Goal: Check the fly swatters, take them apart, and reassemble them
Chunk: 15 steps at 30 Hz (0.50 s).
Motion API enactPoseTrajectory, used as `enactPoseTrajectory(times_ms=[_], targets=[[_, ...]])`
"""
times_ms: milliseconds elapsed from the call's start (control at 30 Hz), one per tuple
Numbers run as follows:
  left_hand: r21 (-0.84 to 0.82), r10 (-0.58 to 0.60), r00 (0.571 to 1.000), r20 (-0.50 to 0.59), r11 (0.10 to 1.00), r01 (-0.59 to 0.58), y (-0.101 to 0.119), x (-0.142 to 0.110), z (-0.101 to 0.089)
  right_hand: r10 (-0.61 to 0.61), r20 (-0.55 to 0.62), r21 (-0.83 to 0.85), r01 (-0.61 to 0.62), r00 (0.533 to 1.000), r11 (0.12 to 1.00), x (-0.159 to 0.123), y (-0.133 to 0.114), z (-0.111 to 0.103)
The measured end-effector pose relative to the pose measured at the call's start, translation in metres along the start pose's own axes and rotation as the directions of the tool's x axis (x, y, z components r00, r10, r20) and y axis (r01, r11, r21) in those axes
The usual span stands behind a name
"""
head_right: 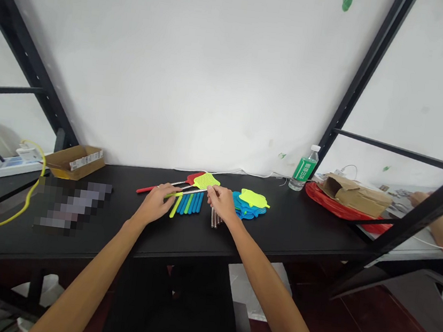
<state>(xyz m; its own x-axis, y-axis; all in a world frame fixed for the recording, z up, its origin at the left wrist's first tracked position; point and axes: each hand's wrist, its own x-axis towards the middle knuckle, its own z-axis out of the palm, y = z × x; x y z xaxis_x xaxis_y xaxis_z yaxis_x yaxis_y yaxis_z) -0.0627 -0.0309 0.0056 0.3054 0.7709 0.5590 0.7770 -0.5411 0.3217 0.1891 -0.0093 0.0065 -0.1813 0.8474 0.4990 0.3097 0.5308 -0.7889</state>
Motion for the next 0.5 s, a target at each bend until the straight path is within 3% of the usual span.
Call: enactPoseTrajectory(times_ms=[500], targets=[[0.025,-0.061,0.998,0.025,0.998,0.060,0.0003,-0.0024,0.0003,-0.035,-0.016,-0.079,0.034,0.999,0.996,-0.0004,-0.0010,-0.0004]])
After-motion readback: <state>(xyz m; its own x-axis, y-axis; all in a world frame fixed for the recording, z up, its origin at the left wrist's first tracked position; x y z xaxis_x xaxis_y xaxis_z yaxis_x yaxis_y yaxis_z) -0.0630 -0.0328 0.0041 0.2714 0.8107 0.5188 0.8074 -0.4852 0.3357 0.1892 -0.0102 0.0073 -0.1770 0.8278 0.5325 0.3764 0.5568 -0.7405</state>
